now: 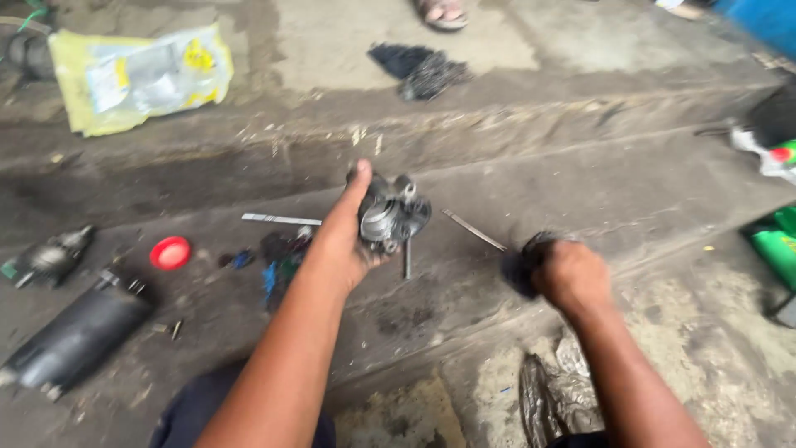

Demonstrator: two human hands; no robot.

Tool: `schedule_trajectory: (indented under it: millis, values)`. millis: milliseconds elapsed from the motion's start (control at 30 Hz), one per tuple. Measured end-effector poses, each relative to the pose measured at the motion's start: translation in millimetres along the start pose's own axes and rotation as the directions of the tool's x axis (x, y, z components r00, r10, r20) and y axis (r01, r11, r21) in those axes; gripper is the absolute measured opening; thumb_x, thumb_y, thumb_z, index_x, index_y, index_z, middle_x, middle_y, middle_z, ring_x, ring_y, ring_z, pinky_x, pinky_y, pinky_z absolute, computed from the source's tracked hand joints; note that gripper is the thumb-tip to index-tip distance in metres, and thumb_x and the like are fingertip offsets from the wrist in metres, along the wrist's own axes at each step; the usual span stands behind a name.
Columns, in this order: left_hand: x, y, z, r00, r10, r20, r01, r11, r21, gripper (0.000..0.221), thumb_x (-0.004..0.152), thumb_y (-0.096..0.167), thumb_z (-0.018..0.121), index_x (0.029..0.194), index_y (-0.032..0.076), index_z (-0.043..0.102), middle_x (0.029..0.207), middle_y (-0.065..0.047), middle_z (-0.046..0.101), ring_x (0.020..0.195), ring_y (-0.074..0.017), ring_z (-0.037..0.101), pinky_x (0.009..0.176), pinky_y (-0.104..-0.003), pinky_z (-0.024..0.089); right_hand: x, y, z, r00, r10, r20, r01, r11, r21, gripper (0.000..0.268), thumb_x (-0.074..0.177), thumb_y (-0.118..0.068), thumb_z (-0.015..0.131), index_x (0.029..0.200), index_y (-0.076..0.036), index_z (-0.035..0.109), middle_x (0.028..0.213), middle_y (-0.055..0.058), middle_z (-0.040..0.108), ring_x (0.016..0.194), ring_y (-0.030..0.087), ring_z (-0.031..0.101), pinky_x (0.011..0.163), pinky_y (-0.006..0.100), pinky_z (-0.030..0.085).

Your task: Disassembling, cleaning, and repairing a starter motor in an auto shop.

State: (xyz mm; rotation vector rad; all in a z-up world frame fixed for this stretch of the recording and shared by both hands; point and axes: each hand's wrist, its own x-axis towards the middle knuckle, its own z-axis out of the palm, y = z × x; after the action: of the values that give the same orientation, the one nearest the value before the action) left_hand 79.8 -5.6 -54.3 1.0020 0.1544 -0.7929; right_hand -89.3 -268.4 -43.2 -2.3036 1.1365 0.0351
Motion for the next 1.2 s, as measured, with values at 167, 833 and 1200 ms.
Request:
schedule_trajectory:
  millis: [167, 833, 1200]
  values:
    - [0.8, -2.0, 14.0, 1.000, 0.001, -0.019, -0.001, 1.000, -0.010, 0.071, 0.069, 0.070, 0.068, 0.120, 0.021, 0.066, 0.107, -0.010, 0.075, 0.097, -0.0257, 0.068, 0.070, -0.043, 0.051, -22.6, 0.5, -3.6, 0.988, -0.151, -0.024, 0.149, 0.919, 0.364, 0.027, 0.086, -0.018, 0.077, 0.104, 0.003, 0.080, 0.079, 0.013, 0.077, 0.063, 0.019, 0.064, 0.058, 0.032, 0.051]
    - [16.4, -23.1, 21.7, 0.994, -0.061, 0.095, 0.071, 0.992, -0.100, 0.067, 0.067, 0.066, 0.075, 0.114, 0.019, 0.069, 0.106, -0.005, 0.076, 0.098, -0.0241, 0.071, 0.091, -0.055, 0.055, -38.2, -26.5, 7.1, 0.998, -0.064, 0.008, 0.058, 0.941, 0.332, 0.036, 0.102, -0.030, 0.071, 0.099, 0.003, 0.083, 0.077, 0.036, 0.067, 0.058, 0.033, 0.049, 0.060, 0.048, 0.038]
    - [3.4, -29.0, 31.7, 0.926, 0.021, 0.376, -0.003, 0.999, -0.047, 0.062, 0.080, 0.059, 0.072, 0.110, 0.005, 0.070, 0.095, -0.015, 0.073, 0.080, -0.0263, 0.070, 0.068, -0.038, 0.060, -75.9, -70.0, 83.1, 0.732, -0.636, 0.246, -0.161, 0.189, 0.969, 0.047, 0.087, -0.004, 0.075, 0.133, -0.014, 0.070, 0.082, 0.003, 0.065, 0.060, 0.015, 0.056, 0.050, 0.031, 0.047]
